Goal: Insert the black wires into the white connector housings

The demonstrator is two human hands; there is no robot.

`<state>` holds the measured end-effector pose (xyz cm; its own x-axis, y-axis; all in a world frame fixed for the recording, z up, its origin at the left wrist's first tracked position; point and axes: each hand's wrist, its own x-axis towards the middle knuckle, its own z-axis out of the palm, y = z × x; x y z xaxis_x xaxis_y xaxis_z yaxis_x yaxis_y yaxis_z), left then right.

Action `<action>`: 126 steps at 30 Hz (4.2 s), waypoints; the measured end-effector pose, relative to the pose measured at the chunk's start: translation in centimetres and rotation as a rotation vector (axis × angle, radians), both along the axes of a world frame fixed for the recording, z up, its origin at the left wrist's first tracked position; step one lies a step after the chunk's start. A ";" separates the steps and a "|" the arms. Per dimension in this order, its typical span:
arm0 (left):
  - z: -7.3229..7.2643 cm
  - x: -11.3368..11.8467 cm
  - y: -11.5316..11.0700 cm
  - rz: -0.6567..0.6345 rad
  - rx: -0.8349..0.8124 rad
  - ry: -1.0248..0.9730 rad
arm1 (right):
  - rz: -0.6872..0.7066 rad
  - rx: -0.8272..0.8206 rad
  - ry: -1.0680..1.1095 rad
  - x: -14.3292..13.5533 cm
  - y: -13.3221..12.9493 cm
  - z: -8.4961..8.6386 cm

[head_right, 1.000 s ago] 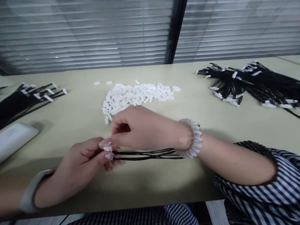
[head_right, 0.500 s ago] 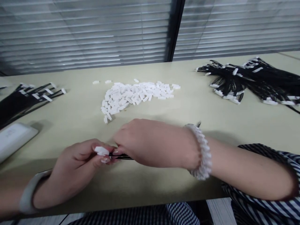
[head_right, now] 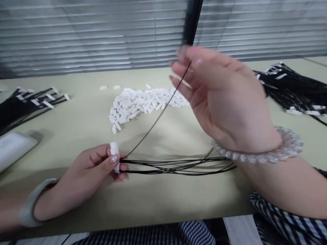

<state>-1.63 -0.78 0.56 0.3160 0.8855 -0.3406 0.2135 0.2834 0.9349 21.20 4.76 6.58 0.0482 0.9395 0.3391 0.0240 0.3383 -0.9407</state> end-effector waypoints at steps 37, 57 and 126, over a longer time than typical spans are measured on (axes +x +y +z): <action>0.3 -0.2 0.1 -0.152 0.015 -0.089 | 0.222 0.624 -1.179 -3.3 -3.1 -3.9; 0.7 -0.4 0.6 -0.363 0.012 -0.099 | 0.302 0.892 -1.173 -3.6 -3.0 -4.0; 0.3 0.5 0.1 -0.139 0.143 0.004 | 0.195 0.215 -1.082 -4.1 -4.0 -2.3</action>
<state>-1.08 -0.64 0.90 0.4372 0.8731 -0.2157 0.2447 0.1153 0.9627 17.09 0.73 4.24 -0.5122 0.8155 0.2696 0.7225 0.5788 -0.3781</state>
